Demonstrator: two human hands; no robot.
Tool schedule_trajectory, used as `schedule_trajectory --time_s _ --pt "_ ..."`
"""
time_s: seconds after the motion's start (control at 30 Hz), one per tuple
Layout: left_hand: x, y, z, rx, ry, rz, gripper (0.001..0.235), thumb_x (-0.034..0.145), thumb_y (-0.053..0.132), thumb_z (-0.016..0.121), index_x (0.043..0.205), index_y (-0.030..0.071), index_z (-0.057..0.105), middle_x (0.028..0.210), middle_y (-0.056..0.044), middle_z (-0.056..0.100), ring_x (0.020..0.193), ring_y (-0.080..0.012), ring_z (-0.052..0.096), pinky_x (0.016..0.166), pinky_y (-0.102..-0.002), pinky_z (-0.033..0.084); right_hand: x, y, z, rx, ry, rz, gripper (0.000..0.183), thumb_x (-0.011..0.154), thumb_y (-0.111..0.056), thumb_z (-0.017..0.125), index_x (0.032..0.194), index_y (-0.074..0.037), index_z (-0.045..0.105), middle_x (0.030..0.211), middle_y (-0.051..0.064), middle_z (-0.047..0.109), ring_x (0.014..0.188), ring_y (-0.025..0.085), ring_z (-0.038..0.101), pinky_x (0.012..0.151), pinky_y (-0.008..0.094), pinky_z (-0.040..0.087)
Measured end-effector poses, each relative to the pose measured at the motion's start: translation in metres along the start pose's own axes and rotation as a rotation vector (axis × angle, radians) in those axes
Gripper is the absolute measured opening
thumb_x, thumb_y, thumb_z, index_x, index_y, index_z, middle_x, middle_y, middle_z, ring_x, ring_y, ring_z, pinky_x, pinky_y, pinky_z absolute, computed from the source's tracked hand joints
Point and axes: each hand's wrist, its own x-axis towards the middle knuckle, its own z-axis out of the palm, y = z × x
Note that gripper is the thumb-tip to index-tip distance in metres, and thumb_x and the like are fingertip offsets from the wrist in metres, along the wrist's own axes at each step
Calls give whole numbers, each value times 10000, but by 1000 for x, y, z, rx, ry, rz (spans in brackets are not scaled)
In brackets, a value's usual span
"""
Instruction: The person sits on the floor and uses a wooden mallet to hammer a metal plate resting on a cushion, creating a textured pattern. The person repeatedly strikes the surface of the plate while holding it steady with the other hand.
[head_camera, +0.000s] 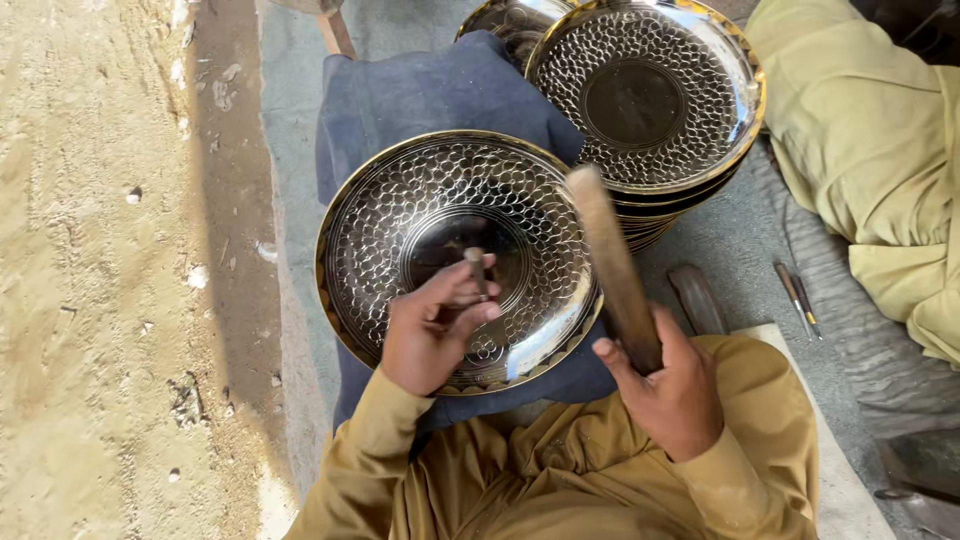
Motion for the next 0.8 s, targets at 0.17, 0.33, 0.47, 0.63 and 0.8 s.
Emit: schedule_trajectory --time_s 0.17,0.33,0.47,0.63,0.8 --pt "10 -13 12 233 -176 -58 474 915 42 780 1366 122 661 1096 -100 796 931 -153 784 851 -293 636 -7 5 -31 -198 0 -50 617 815 -240 779 1315 10 516 965 267 715 804 430 720 655 472 559" --pt "17 -22 8 317 -259 163 505 900 13 773 1375 110 630 1232 -137 745 1016 -229 786 909 -313 631 1 11 -60 -403 -56 -160 588 754 -145 769 1281 -23 539 962 251 722 781 436 716 678 503 563" --pt "15 -33 6 414 -262 253 556 849 -72 711 1379 77 631 1216 -123 746 1058 -259 776 945 -330 636 19 -8 -73 -427 -45 -240 574 748 -124 768 1276 -57 553 951 232 713 805 456 696 687 521 562" --pt "9 -38 5 368 -289 207 537 873 -88 677 1387 51 603 1292 -152 721 1045 -252 789 908 -320 652 43 -24 -82 -515 -227 -248 505 719 -113 761 1189 -111 576 896 184 718 756 453 685 647 548 539" --pt "-2 -36 8 456 -130 306 515 897 -21 755 1382 46 594 1286 -179 709 1091 -310 750 917 -340 643 58 -36 -79 -575 -297 -333 483 699 -103 734 1154 -109 573 961 170 714 792 453 679 688 545 542"
